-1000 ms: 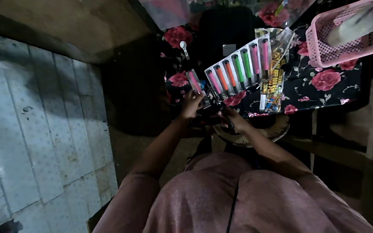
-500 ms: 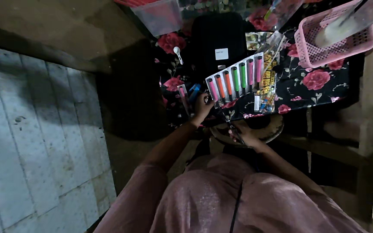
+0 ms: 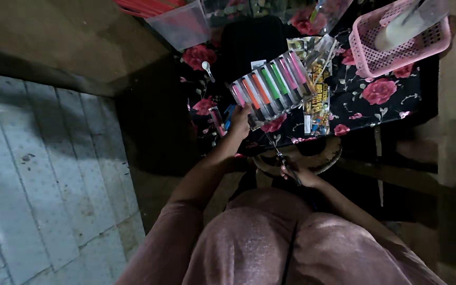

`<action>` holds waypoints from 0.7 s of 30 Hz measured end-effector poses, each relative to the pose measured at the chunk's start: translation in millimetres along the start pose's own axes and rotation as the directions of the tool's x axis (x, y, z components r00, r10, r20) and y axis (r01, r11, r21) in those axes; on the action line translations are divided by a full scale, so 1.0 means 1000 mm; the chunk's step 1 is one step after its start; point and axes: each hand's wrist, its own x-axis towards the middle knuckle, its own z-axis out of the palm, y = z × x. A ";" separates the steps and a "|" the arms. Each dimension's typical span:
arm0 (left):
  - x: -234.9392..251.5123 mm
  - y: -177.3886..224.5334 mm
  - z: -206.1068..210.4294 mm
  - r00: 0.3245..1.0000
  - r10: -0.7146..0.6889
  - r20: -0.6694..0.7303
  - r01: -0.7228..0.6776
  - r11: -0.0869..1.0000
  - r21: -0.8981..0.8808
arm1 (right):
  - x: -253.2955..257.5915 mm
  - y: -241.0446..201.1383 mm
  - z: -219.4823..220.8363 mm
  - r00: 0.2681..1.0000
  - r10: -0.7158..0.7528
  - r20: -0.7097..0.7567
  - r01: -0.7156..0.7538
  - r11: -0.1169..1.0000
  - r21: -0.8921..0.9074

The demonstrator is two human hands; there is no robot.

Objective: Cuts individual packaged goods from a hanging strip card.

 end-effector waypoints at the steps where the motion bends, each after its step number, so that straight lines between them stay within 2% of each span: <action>1: 0.002 0.002 -0.001 1.000 -0.009 -0.021 0.010 1.000 0.019 | 0.005 -0.003 0.003 1.000 -0.004 -0.014 0.004 1.000 0.017; 7: -0.007 0.004 -0.013 0.994 -0.106 -0.011 0.106 0.983 0.152 | 0.030 -0.019 0.012 0.998 0.028 -0.054 -0.024 0.996 0.082; 9: -0.012 0.000 -0.016 0.996 -0.087 -0.005 0.086 0.974 0.207 | 0.033 -0.025 0.013 0.998 0.027 -0.063 -0.021 0.996 0.090; 21: -0.013 -0.005 -0.027 0.996 -0.054 0.074 0.033 0.965 0.261 | 0.053 -0.030 0.008 0.999 -0.035 -0.015 0.036 0.993 0.115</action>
